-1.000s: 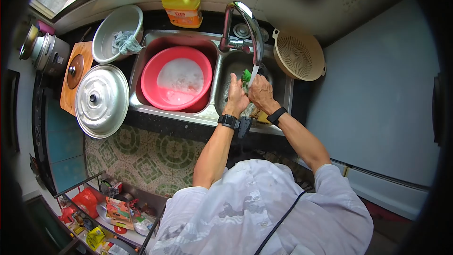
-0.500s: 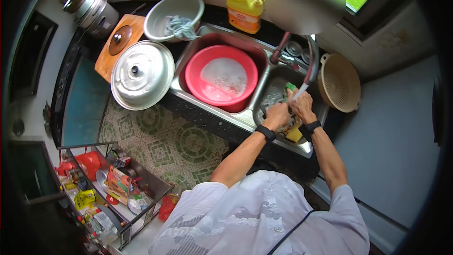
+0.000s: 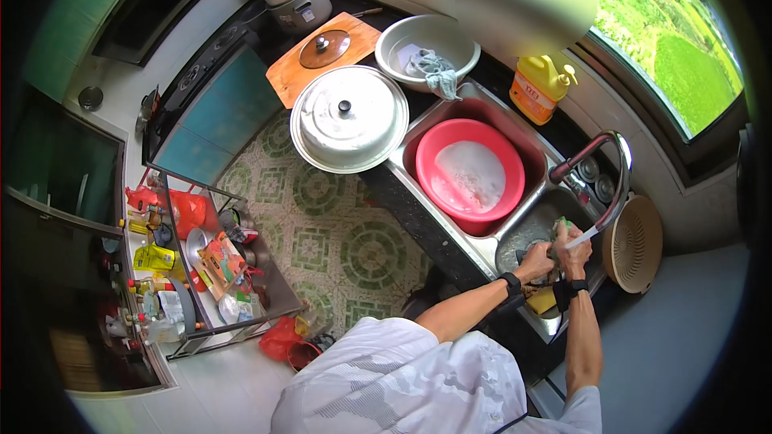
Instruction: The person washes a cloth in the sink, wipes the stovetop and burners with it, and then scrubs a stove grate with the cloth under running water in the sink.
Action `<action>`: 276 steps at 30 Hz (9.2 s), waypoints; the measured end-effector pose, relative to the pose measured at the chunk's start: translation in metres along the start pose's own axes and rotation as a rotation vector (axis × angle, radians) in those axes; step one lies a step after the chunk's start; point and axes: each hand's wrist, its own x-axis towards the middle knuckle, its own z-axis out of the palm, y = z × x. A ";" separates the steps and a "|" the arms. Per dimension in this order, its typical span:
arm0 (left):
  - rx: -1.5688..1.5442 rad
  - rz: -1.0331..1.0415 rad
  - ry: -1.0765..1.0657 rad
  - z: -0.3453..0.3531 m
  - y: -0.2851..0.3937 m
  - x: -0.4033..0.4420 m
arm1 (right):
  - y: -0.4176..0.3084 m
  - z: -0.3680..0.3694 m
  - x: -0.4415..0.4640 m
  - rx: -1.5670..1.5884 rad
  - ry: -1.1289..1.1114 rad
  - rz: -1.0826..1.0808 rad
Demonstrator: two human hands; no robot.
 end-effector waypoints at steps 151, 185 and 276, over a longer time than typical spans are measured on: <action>0.571 0.291 0.001 0.002 0.011 -0.004 | 0.013 -0.060 -0.001 0.305 -0.443 -0.083; -0.443 -0.124 -0.171 -0.016 0.030 -0.015 | 0.014 0.012 -0.025 0.259 0.419 0.496; 0.328 -0.022 -0.091 -0.029 0.016 -0.007 | 0.038 0.012 -0.018 0.760 -0.444 0.417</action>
